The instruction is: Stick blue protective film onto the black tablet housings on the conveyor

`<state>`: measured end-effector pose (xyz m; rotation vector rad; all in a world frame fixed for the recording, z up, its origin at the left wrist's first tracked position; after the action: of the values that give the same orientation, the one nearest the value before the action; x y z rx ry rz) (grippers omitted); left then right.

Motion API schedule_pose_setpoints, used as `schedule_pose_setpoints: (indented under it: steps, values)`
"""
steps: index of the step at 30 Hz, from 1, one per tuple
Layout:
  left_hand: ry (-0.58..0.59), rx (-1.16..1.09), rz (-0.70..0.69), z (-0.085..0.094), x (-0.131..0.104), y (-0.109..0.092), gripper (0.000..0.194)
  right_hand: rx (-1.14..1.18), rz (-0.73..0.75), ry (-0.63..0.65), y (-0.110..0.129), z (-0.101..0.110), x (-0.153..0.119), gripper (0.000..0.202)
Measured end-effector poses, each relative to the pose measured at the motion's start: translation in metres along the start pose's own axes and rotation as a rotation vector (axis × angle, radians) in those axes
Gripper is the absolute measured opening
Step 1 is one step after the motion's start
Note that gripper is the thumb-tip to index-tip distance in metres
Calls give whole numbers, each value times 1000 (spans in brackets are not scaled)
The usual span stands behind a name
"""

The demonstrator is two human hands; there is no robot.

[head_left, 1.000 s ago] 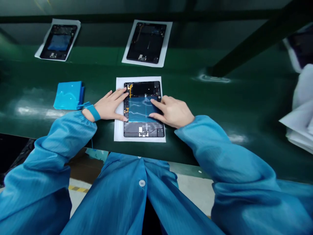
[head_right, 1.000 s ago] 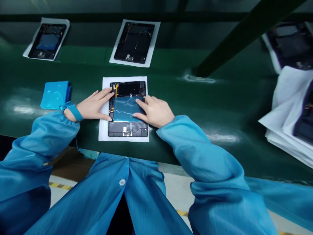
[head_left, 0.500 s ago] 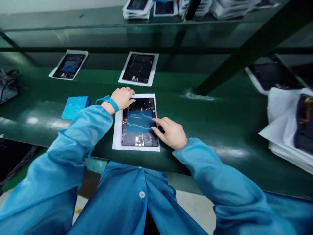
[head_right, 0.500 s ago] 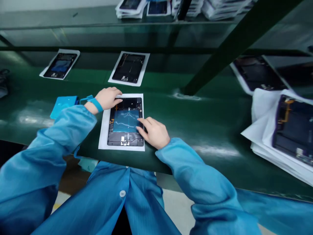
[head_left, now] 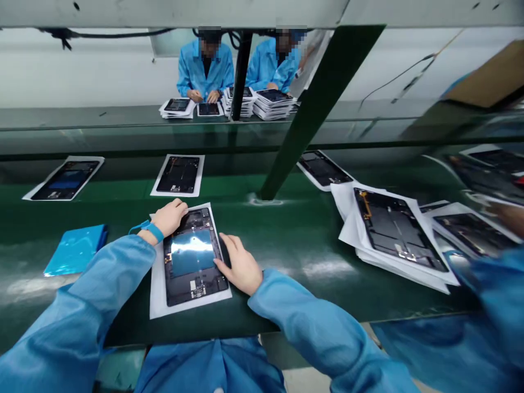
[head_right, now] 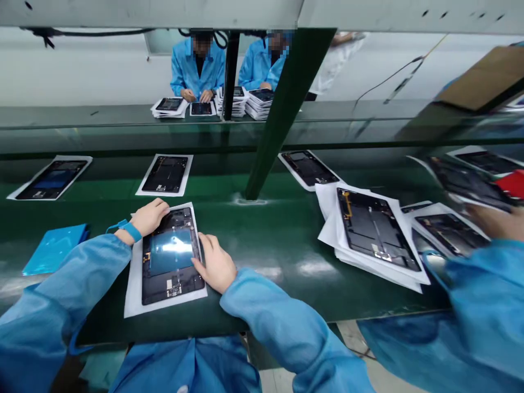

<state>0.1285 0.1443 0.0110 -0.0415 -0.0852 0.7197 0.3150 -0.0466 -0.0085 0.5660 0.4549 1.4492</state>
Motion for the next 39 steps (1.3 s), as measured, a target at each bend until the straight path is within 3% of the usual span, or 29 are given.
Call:
schedule_pose_setpoints:
  steps: [5,7,11,14,17,20,25,28,31,35,39]
  values:
    - [-188,-43,50,36,-5,7,31,206,-32,119,-18,3,22,37]
    - [-255,-60,65,52,-3,12,31,264,-27,140,-18,1,32,41]
    - [-358,-95,107,78,11,27,31,307,-68,50,-9,0,58,42]
    - [-430,-106,212,86,25,53,38,285,-118,-58,-9,5,94,40]
    - [-446,-99,449,74,31,95,50,244,-207,-162,-23,22,146,38]
    - [-347,-90,690,44,27,136,50,198,-347,-248,-53,48,202,37]
    - [-208,-41,935,3,18,174,45,140,-614,-247,-111,71,263,31]
    - [-150,-41,978,-5,21,185,43,135,-740,-227,-135,69,274,36]
    - [-103,-77,985,-9,22,192,42,160,-763,-251,-142,64,275,34]
    - [-147,-111,969,-8,19,193,42,248,-617,-330,-124,57,263,43]
    - [-254,-205,968,3,15,193,42,412,-437,-261,-93,31,236,47]
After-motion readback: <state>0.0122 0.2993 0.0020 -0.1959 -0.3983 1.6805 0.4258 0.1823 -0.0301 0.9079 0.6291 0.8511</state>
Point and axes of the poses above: each hand's wrist, its own x-axis towards the middle knuckle, its own z-axis out of the back of the hand, y = z × x, the point moved 6 cm from there along x, towards the middle knuckle, and after that the axes turned 14 degrees about -z, right-handed, at the moved point
